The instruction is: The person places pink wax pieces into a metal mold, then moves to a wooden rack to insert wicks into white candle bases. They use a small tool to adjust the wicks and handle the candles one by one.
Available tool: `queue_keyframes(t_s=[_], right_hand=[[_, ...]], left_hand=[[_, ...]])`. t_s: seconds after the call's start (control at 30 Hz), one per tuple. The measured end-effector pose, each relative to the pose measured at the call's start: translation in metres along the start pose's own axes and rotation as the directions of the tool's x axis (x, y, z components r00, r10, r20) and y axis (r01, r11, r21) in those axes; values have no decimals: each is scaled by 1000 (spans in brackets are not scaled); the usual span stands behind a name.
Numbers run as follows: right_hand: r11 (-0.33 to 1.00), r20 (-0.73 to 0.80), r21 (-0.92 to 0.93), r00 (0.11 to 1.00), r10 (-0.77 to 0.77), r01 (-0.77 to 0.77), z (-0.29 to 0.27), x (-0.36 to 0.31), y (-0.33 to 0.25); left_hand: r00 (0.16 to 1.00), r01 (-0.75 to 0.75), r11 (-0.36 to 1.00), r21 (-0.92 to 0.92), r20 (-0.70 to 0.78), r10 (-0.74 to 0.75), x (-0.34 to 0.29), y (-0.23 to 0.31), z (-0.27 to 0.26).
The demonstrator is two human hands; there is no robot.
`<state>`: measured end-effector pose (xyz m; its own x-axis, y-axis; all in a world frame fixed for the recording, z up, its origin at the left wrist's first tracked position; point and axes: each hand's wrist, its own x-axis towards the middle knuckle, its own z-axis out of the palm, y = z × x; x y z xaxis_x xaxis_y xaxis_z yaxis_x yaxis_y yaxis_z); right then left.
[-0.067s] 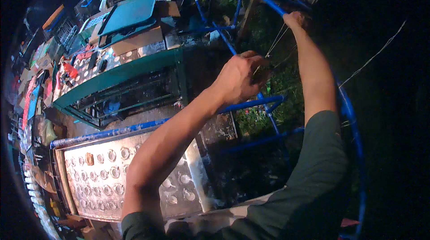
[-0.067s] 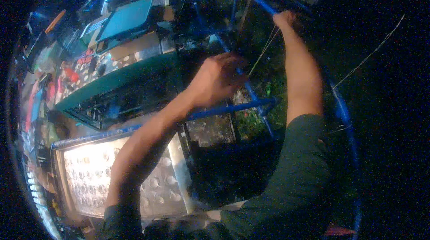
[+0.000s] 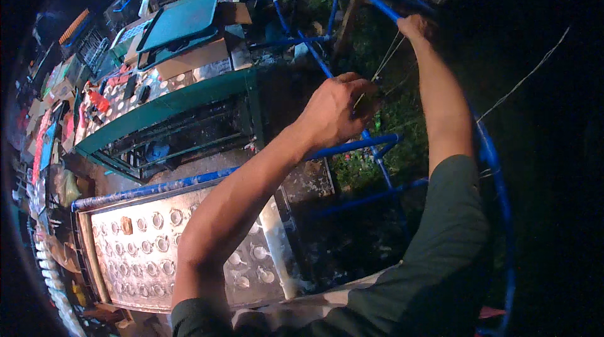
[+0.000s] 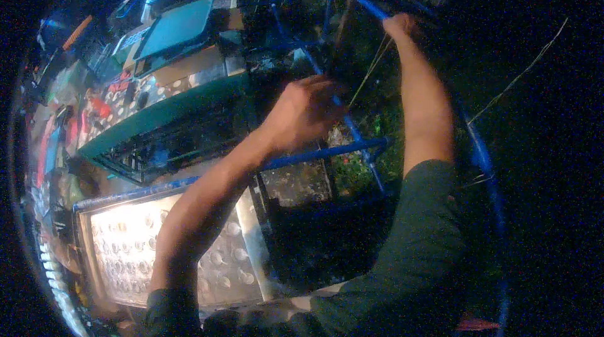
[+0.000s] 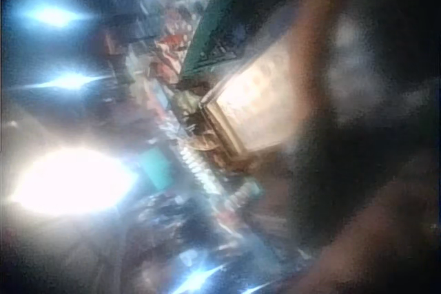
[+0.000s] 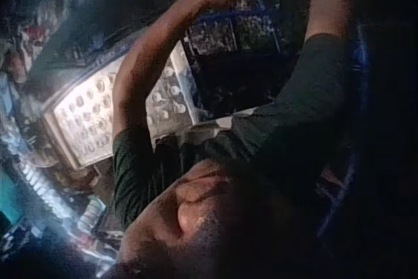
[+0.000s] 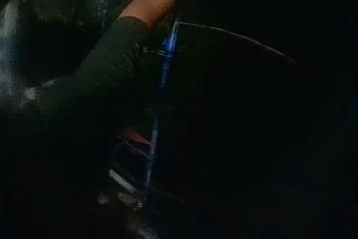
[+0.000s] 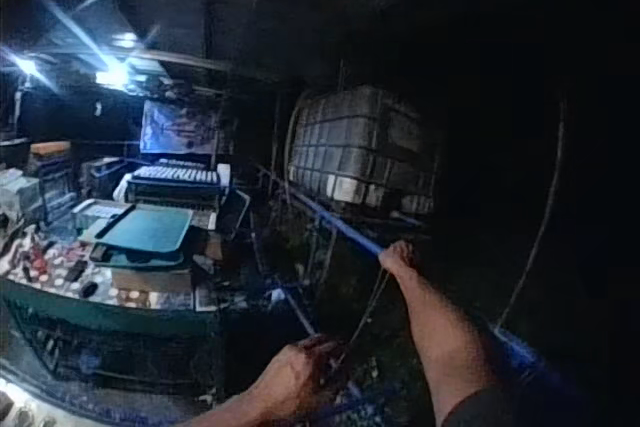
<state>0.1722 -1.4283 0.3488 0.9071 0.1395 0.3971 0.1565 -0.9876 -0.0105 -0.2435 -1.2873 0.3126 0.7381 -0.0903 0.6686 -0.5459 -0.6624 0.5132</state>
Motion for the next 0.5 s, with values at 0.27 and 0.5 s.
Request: queue_keyframes(t_s=[0.27,0.5], right_hand=[[911,387,147,825,-411,384,-44,48,61],[923,448,210,807,-384,323,-46,40,52]], left_hand=[[993,31,997,-69,112,-23,-11,-11,14],[982,47,998,40,179,-54,-50,-18,-1]])
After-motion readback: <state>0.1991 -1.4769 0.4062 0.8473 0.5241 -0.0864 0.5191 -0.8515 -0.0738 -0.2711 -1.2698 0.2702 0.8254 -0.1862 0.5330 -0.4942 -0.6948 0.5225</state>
